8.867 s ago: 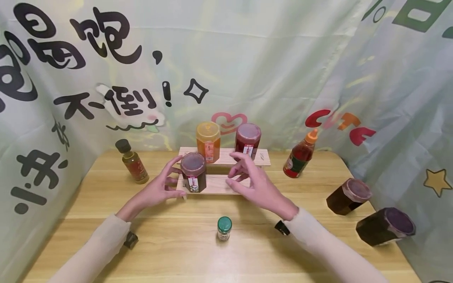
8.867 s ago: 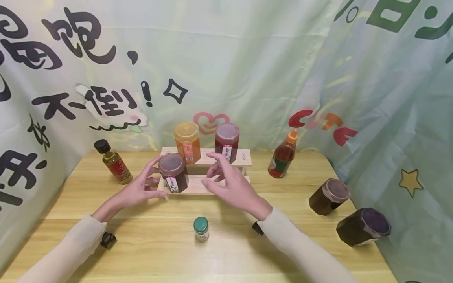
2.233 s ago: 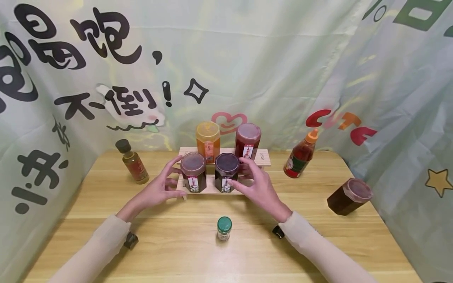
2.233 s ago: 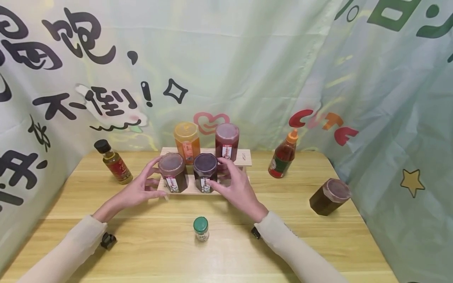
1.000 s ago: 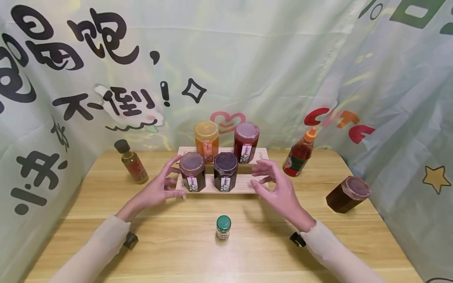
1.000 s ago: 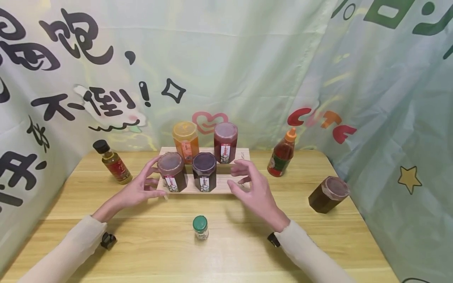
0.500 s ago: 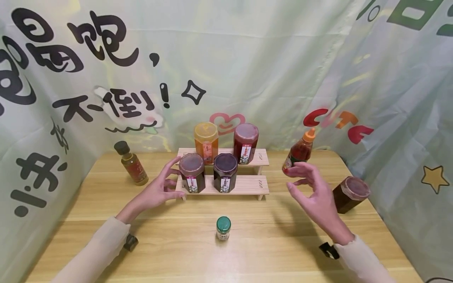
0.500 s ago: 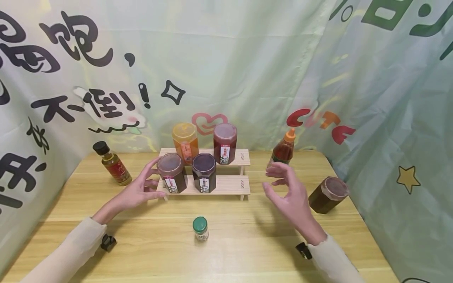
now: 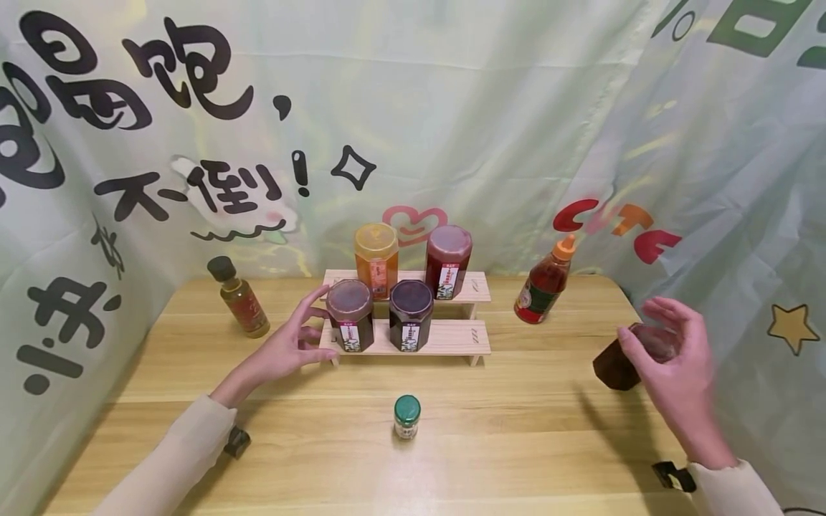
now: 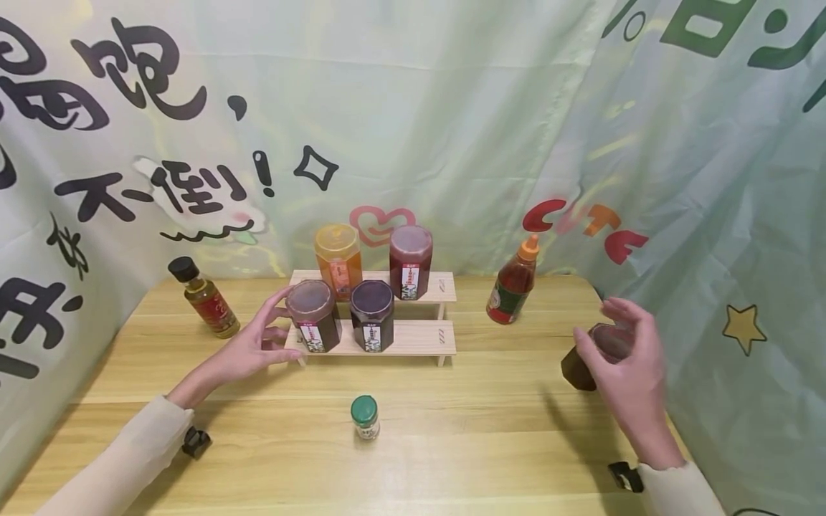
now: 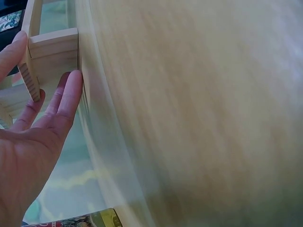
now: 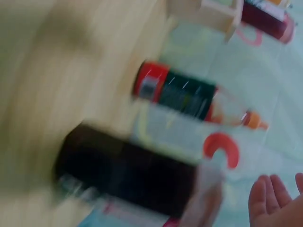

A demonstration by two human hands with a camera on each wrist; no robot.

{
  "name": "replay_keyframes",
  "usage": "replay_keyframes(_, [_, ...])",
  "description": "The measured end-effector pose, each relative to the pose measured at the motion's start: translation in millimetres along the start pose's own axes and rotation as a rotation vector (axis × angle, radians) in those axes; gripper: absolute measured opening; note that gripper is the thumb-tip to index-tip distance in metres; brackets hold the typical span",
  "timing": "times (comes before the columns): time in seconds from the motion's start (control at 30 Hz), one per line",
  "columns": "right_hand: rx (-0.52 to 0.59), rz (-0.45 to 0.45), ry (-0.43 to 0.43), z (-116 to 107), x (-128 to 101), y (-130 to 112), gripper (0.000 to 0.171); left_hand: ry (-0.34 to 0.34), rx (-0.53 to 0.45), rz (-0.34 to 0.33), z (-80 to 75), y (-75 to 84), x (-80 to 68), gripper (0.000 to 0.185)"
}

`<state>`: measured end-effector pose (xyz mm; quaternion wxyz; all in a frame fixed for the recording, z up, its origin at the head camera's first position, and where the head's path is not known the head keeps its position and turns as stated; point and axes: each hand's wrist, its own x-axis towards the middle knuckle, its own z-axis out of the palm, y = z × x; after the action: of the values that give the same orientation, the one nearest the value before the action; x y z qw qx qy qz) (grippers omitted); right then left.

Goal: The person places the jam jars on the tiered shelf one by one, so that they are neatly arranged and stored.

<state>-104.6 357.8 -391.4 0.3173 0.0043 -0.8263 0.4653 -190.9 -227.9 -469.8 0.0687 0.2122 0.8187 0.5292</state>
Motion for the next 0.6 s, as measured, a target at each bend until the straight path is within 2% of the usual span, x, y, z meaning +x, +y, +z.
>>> replay_keyframes(0.13, [-0.087, 0.068, 0.090, -15, -1, 20, 0.072, -0.003, -0.006, -0.005, -1.1, 0.1, -0.7, 0.120])
replay_keyframes(0.23, [-0.133, 0.147, 0.100, -23, -4, 32, 0.080, -0.005, -0.005, -0.010, -0.7, 0.4, -1.2, 0.120])
replay_keyframes(0.3, [-0.145, 0.231, 0.061, -28, -6, 38, 0.089, -0.004, -0.007, -0.010, -0.5, 0.7, -1.4, 0.120])
replay_keyframes(0.43, [-0.138, 0.370, -0.071, -32, -11, 54, 0.102, -0.003, -0.010, -0.006, -0.5, 0.7, -1.2, 0.119])
replay_keyframes(0.53, [-0.098, 0.396, -0.131, -29, -16, 67, 0.104, -0.002, -0.002, -0.002, -0.8, 0.2, -0.9, 0.119])
replay_keyframes(0.6, [-0.061, 0.397, -0.138, -25, -17, 73, 0.101, 0.001, 0.005, -0.001, -1.0, 0.0, -0.7, 0.119])
